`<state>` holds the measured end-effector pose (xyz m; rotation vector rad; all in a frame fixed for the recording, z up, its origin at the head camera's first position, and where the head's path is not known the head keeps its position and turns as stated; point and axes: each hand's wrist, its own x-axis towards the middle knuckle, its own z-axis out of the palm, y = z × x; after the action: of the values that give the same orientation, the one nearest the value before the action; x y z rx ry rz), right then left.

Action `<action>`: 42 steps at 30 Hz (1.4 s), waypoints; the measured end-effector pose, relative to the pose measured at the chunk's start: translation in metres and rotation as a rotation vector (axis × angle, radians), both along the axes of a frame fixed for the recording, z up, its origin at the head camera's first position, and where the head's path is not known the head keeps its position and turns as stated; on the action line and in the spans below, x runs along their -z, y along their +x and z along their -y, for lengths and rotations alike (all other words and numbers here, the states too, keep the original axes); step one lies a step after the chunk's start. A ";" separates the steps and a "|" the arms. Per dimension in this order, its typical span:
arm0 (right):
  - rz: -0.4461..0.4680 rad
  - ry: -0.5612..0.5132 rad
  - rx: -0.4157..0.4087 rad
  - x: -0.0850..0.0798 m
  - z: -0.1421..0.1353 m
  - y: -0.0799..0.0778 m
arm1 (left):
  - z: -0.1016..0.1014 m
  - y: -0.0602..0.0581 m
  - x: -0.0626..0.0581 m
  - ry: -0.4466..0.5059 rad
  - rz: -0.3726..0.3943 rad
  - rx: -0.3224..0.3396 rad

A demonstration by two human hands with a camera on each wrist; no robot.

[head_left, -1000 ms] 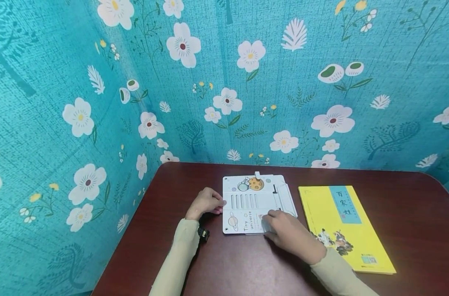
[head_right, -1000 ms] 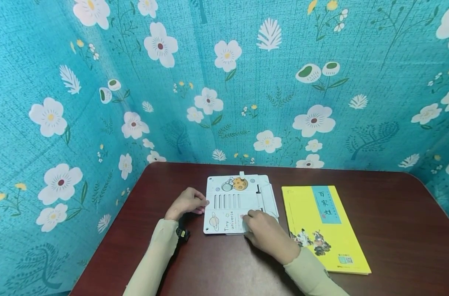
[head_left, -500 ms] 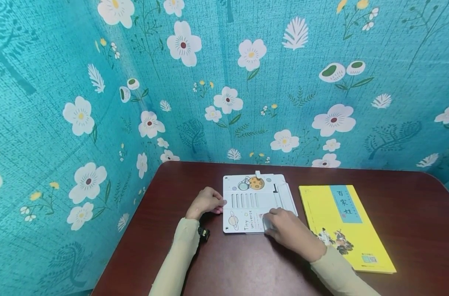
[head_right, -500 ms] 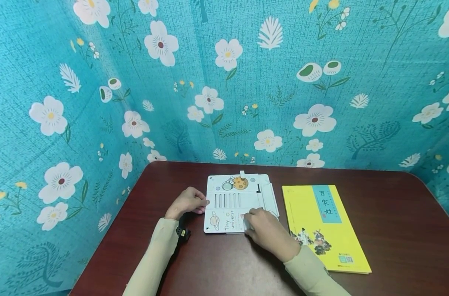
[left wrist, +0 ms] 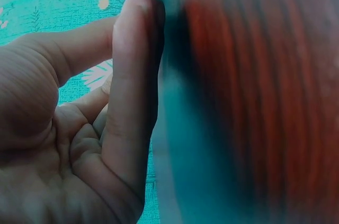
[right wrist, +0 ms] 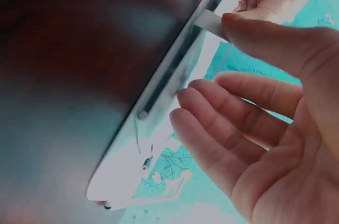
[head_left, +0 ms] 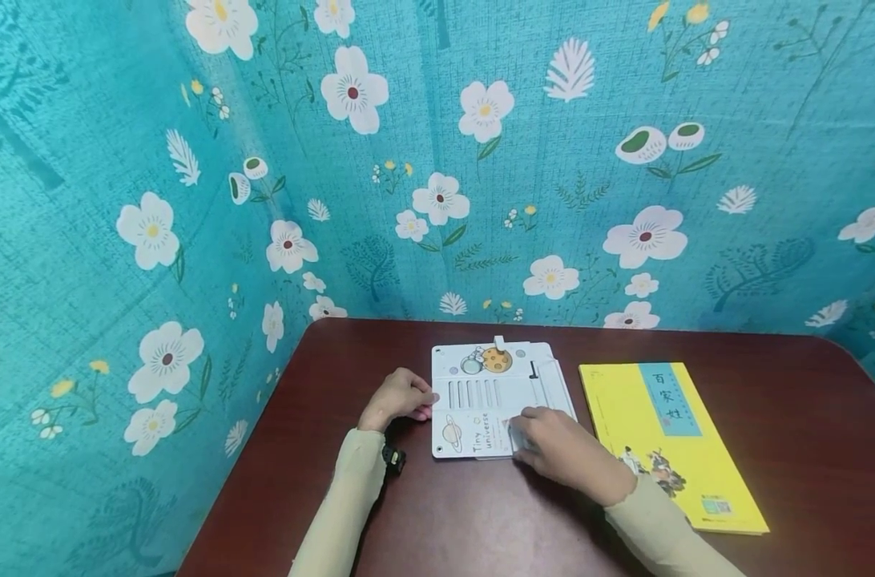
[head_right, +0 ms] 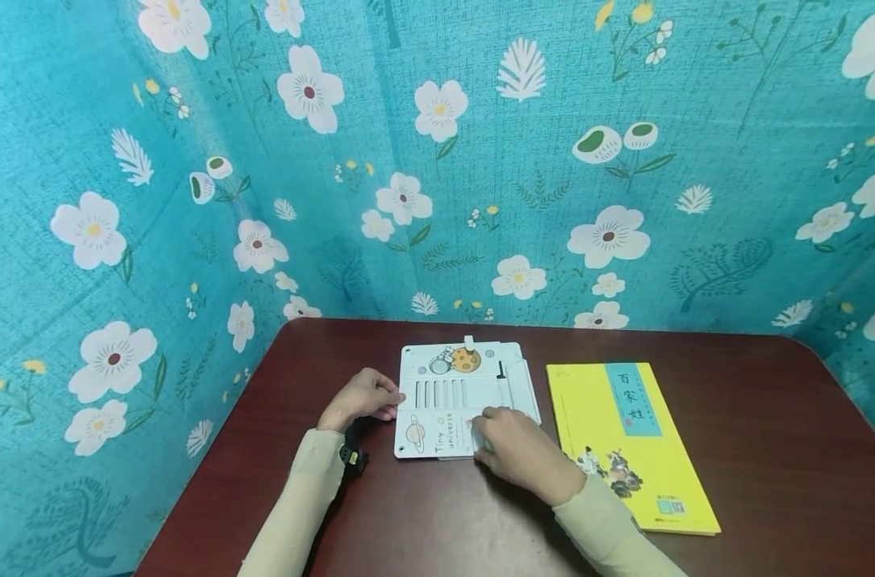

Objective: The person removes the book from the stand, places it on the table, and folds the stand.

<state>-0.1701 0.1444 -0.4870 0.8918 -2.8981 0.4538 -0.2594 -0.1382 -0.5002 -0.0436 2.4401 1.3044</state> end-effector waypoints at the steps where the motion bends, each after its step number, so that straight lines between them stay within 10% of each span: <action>1: 0.009 -0.003 -0.003 -0.002 -0.001 -0.001 | 0.000 0.000 0.000 0.004 0.002 0.000; 42: 0.060 -0.050 0.118 -0.021 -0.005 -0.117 | 0.002 0.000 0.001 0.035 0.004 -0.004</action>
<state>-0.2869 0.1499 -0.4664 0.7083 -2.9583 0.5485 -0.2595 -0.1403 -0.5010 -0.0420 2.4146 1.3470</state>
